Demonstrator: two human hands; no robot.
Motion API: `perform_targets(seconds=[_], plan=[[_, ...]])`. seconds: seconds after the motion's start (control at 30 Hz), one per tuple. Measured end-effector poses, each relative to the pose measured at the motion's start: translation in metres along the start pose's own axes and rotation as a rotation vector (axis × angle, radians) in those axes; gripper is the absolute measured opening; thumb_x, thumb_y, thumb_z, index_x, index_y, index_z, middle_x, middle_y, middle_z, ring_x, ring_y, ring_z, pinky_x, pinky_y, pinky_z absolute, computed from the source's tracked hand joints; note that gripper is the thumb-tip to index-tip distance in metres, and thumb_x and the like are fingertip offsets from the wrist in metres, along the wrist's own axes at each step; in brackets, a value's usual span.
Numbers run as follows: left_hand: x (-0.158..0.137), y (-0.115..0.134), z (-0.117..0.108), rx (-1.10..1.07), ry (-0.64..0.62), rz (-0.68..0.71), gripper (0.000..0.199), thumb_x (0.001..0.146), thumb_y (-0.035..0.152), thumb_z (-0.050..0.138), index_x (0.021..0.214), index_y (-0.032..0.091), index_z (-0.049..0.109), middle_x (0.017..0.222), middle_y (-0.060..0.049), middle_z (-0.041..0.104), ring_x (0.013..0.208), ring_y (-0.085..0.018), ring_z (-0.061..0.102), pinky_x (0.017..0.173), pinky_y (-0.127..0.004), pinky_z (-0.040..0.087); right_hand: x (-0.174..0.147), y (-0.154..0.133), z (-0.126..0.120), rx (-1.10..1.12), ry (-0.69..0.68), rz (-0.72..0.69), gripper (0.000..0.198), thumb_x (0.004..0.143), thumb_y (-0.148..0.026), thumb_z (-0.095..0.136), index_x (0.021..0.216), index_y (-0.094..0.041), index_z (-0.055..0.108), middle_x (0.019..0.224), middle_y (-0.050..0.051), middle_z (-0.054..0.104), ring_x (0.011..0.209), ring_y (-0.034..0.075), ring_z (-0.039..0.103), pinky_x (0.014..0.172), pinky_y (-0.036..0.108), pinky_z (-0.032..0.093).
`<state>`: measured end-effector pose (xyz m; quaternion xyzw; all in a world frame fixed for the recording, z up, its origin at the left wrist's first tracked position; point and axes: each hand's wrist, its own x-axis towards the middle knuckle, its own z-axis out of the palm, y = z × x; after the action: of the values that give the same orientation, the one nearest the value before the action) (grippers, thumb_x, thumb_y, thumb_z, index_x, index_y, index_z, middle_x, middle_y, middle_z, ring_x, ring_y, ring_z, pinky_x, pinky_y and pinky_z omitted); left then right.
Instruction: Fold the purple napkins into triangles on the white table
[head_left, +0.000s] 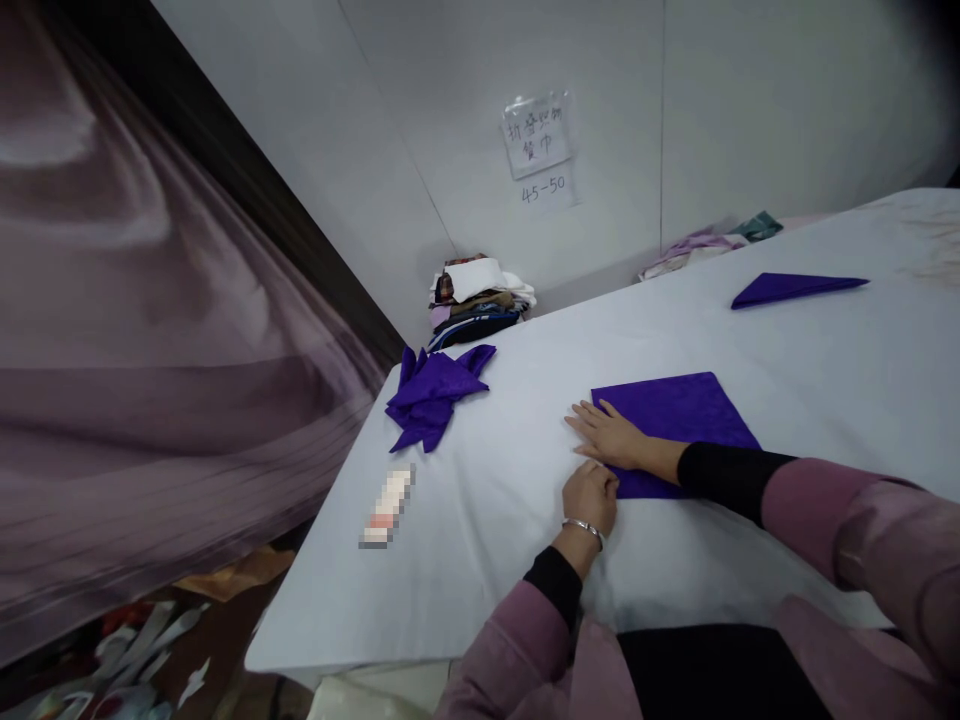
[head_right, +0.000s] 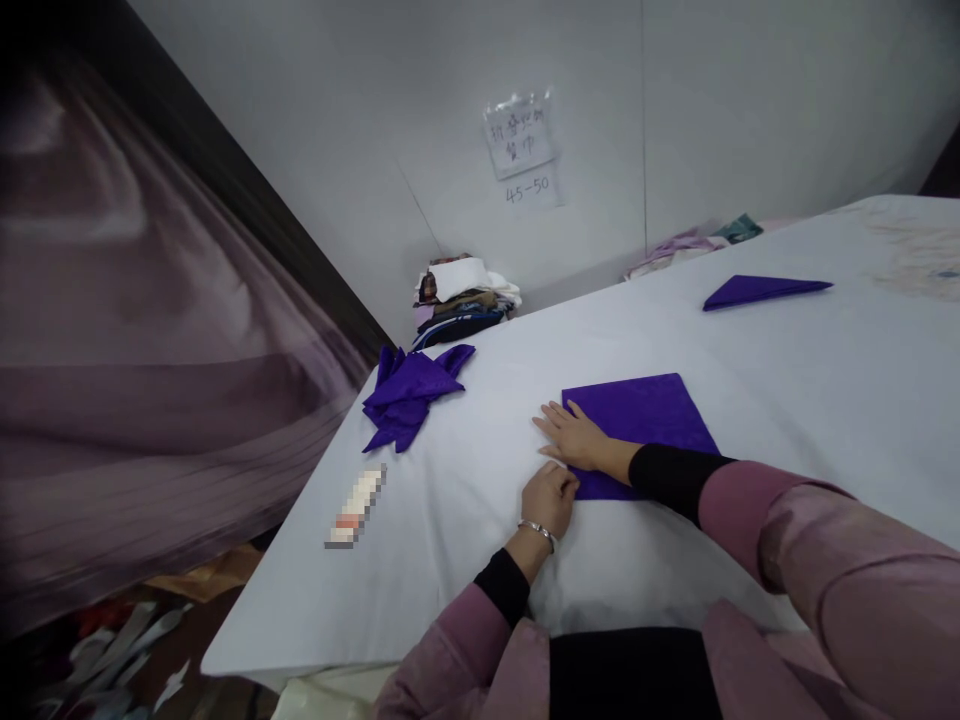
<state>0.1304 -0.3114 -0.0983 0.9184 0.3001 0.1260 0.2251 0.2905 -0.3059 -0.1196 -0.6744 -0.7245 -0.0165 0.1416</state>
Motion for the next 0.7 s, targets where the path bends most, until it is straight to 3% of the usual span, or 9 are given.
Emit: perform_targets(seconds=[0.17,0.47,0.7], plan=[[-0.001,-0.005,0.004,-0.050,-0.021,-0.020,0.014,0.080,0.016,0.058,0.074,0.024,0.067,0.085,-0.004,0.066,0.082,-0.018,0.062,0.073,-0.032,0.048,0.011,0.023,0.006,-0.014,-0.048,0.022,0.070,0.089,-0.064,0.031,0.144,-0.021,0.037,0.150,0.015,0.033,0.138,0.032,0.026,0.109,0.054,0.022],[-0.002,-0.008,0.007,-0.083,-0.037,-0.013,0.014,0.081,0.018,0.058,0.076,0.025,0.069,0.083,-0.005,0.066,0.081,-0.020,0.061,0.072,-0.034,0.048,0.057,0.075,0.003,-0.074,-0.102,0.219,0.071,0.088,-0.062,0.027,0.145,-0.021,0.033,0.151,0.014,0.031,0.138,0.033,0.025,0.109,0.056,0.019],[-0.003,-0.007,0.007,-0.035,-0.042,-0.019,0.017,0.084,0.021,0.056,0.075,0.025,0.070,0.081,-0.004,0.065,0.078,-0.019,0.060,0.069,-0.033,0.047,0.078,0.094,-0.003,-0.056,-0.124,0.328,0.073,0.086,-0.064,0.027,0.145,-0.022,0.033,0.150,0.014,0.033,0.137,0.035,0.026,0.108,0.060,0.016]])
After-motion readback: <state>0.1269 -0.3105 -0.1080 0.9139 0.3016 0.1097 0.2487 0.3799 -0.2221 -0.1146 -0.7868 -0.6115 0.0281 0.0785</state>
